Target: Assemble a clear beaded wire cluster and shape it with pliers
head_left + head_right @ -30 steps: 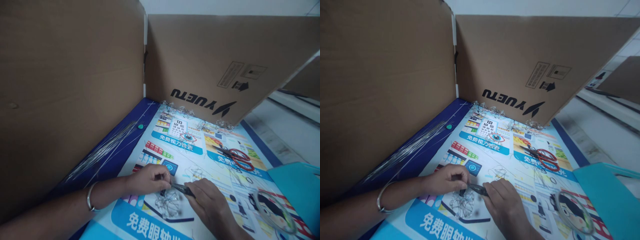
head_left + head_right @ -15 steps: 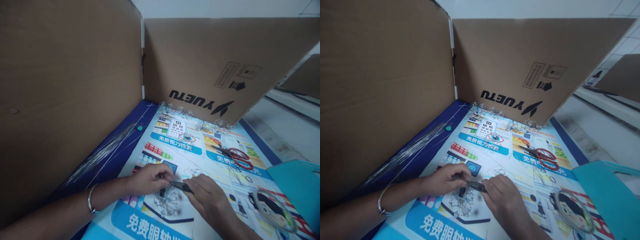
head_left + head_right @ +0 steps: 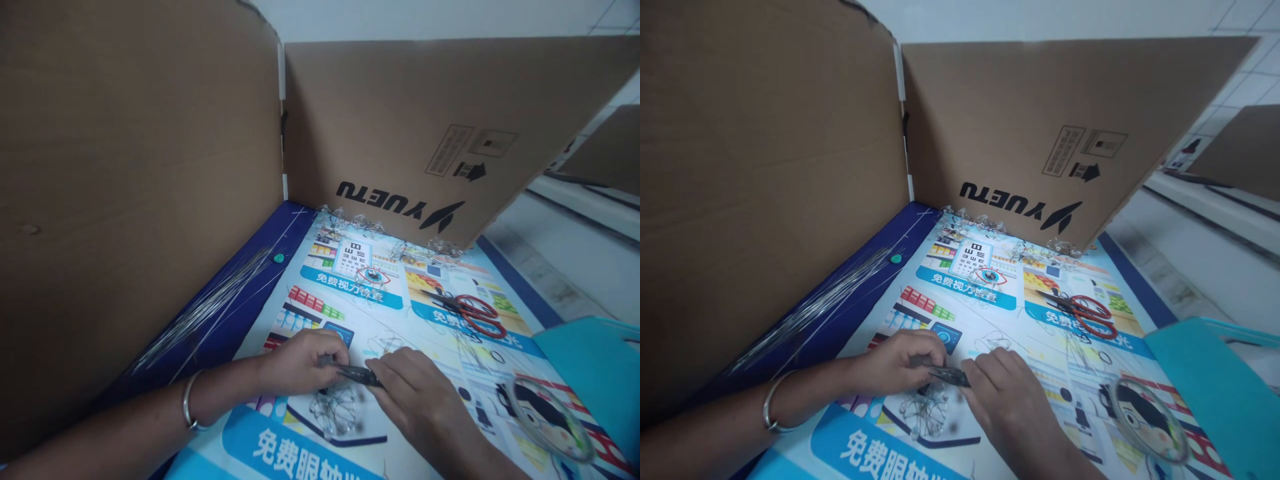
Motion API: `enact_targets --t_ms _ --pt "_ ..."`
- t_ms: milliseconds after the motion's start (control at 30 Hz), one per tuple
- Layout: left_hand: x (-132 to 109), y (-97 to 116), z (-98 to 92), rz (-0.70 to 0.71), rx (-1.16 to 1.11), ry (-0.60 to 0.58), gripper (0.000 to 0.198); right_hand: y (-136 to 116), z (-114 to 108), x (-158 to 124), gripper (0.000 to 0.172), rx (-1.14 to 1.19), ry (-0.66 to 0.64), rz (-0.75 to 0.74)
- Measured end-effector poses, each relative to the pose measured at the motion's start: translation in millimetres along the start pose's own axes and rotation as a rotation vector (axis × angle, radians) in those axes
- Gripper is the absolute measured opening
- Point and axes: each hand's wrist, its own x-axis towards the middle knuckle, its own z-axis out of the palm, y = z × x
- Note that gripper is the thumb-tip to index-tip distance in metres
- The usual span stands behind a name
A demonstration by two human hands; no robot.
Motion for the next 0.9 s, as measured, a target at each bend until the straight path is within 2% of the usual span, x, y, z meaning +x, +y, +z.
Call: enact_targets --t_ms 200,533,733,900 --pt "-0.7 1.2 -1.9 -0.100 -0.147 0.047 0.003 -4.0 -12.5 -0.9 0.019 -0.002 0.154 0.059" --pt "1.4 3.7 -7.5 -0.058 -0.152 0.050 0.013 -13.2 -5.8 -5.5 0.026 -0.151 0.033 -0.011" --pt "0.7 3.8 -7.5 -0.096 -0.116 0.027 0.011 -9.4 -4.7 -8.2 0.030 -0.285 0.009 -0.050" --pt "-2.2 4.4 -9.7 -0.069 -0.053 0.013 0.009 -8.6 -3.2 -10.0 0.028 -0.286 0.012 -0.062"
